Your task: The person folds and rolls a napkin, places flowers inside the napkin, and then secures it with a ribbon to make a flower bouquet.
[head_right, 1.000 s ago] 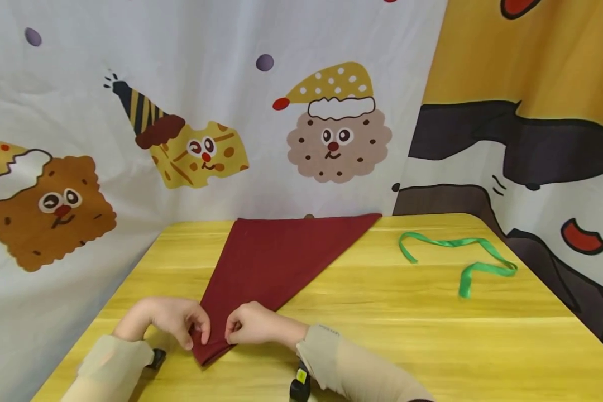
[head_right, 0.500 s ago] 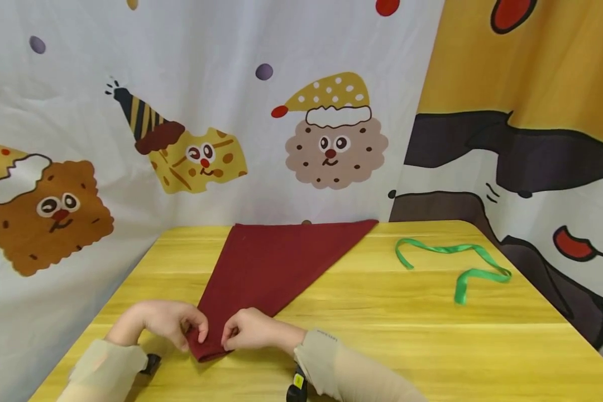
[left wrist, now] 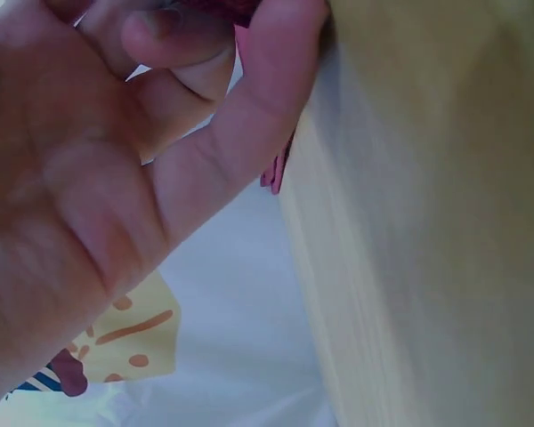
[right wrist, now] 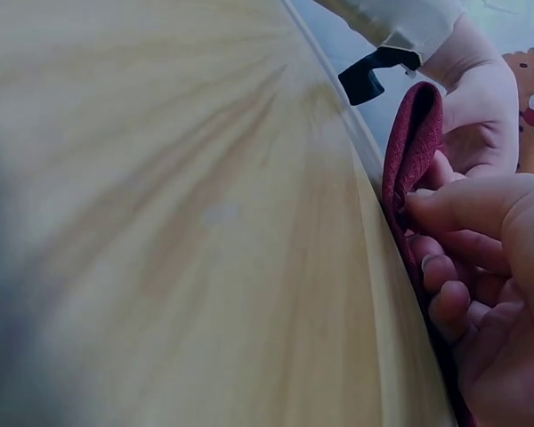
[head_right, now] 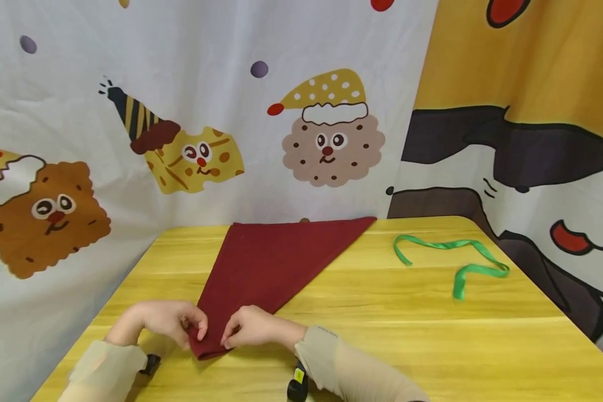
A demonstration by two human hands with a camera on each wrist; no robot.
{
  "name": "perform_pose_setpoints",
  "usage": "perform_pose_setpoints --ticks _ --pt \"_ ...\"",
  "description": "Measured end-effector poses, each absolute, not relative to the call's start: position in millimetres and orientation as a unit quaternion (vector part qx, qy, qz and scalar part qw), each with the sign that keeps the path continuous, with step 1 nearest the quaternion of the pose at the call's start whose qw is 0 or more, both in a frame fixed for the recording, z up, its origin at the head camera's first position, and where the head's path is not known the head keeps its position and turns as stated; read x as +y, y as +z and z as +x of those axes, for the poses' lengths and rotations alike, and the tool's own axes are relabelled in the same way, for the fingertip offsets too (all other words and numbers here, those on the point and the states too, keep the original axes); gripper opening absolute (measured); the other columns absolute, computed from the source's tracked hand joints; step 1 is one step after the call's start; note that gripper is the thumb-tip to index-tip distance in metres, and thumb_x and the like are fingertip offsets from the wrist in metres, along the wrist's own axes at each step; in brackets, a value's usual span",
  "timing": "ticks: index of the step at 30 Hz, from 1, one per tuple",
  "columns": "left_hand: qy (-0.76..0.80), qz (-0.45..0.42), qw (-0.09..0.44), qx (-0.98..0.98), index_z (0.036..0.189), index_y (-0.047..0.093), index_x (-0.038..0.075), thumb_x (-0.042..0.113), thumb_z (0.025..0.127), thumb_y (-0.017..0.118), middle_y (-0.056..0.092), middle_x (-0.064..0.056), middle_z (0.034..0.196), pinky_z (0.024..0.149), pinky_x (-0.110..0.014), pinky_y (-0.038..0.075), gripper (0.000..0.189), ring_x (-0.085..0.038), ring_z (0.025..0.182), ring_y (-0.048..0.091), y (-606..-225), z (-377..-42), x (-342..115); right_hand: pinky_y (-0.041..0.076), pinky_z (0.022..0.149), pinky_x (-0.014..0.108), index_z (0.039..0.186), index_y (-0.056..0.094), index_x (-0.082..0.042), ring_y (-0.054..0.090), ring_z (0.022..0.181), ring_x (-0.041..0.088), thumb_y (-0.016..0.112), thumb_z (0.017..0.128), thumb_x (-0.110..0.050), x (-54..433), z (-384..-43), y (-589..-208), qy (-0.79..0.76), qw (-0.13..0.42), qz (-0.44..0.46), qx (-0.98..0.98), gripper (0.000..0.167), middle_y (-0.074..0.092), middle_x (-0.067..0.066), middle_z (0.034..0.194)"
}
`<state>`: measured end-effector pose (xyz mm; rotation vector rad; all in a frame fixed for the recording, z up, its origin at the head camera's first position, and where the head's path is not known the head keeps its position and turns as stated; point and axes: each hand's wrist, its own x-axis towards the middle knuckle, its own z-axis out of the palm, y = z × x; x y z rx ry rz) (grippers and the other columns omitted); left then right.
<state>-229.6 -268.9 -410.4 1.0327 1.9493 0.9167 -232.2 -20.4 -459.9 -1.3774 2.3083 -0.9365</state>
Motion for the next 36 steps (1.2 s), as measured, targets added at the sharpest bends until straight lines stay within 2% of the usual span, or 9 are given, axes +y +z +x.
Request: perform_pose_setpoints --ticks 10,17,20,25,29,32,36 --pt "0.385 0.400 0.332 0.762 0.091 0.065 0.000 0.000 0.083 0.067 0.061 0.006 0.082 0.062 -0.019 0.043 0.008 -0.002 0.067 0.049 -409.4 -232.2 -265.1 0.046 0.070 0.013 0.092 0.079 -0.010 0.055 0.079 -0.009 0.073 0.085 -0.008 -13.7 -236.6 -460.6 -0.371 0.179 -0.488 0.769 0.010 0.066 -0.016 0.088" --pt "0.373 0.397 0.313 0.778 0.089 0.067 0.002 0.000 0.083 0.067 0.059 0.008 0.077 0.061 -0.019 0.042 0.006 -0.001 0.065 0.048 -399.4 -238.2 -258.7 0.041 0.057 0.013 0.093 0.078 -0.006 0.051 0.062 -0.006 0.073 0.084 -0.005 -12.8 -236.5 -461.9 -0.425 0.234 -0.438 0.757 0.010 0.069 -0.014 0.079" --pt "0.364 0.395 0.304 0.787 0.088 0.067 0.002 -0.001 0.083 0.067 0.058 0.008 0.075 0.061 -0.019 0.042 0.006 -0.001 0.064 0.047 -395.0 -240.8 -255.4 0.044 0.057 0.014 0.095 0.075 -0.003 0.056 0.062 -0.003 0.071 0.085 -0.003 -13.9 -236.0 -461.4 -0.445 0.255 -0.424 0.746 0.011 0.069 -0.011 0.077" --pt "0.354 0.378 0.288 0.806 0.087 0.067 0.005 0.000 0.084 0.066 0.057 0.009 0.073 0.059 -0.020 0.041 0.006 -0.003 0.062 0.045 -393.0 -241.8 -250.5 0.048 0.060 0.018 0.105 0.068 -0.001 0.061 0.068 0.002 0.071 0.082 0.000 -15.3 -236.3 -461.8 -0.466 0.281 -0.405 0.734 0.023 0.068 -0.007 0.081" --pt "0.351 0.365 0.274 0.818 0.086 0.067 0.008 0.001 0.085 0.067 0.056 0.008 0.072 0.058 -0.021 0.040 0.007 -0.004 0.061 0.044 -392.8 -241.1 -247.2 0.046 0.060 0.017 0.107 0.065 -0.004 0.060 0.066 0.002 0.075 0.078 -0.003 -15.5 -236.1 -460.3 -0.469 0.281 -0.389 0.741 0.031 0.068 -0.006 0.080" --pt "0.351 0.355 0.268 0.824 0.086 0.067 0.008 0.001 0.085 0.067 0.055 0.007 0.071 0.057 -0.021 0.039 0.007 -0.005 0.060 0.043 -393.3 -241.4 -244.6 0.046 0.058 0.017 0.106 0.064 -0.004 0.060 0.064 0.004 0.074 0.081 -0.007 -15.4 -235.5 -458.6 -0.477 0.288 -0.380 0.738 0.028 0.068 -0.005 0.076" --pt "0.349 0.343 0.259 0.833 0.085 0.067 0.009 0.001 0.085 0.066 0.053 0.007 0.070 0.056 -0.021 0.036 0.008 -0.005 0.059 0.041 -395.5 -242.6 -240.6 0.046 0.054 0.019 0.099 0.065 -0.006 0.059 0.058 0.008 0.068 0.089 -0.017 -15.2 -235.0 -457.6 -0.483 0.286 -0.366 0.742 0.016 0.063 -0.001 0.065"
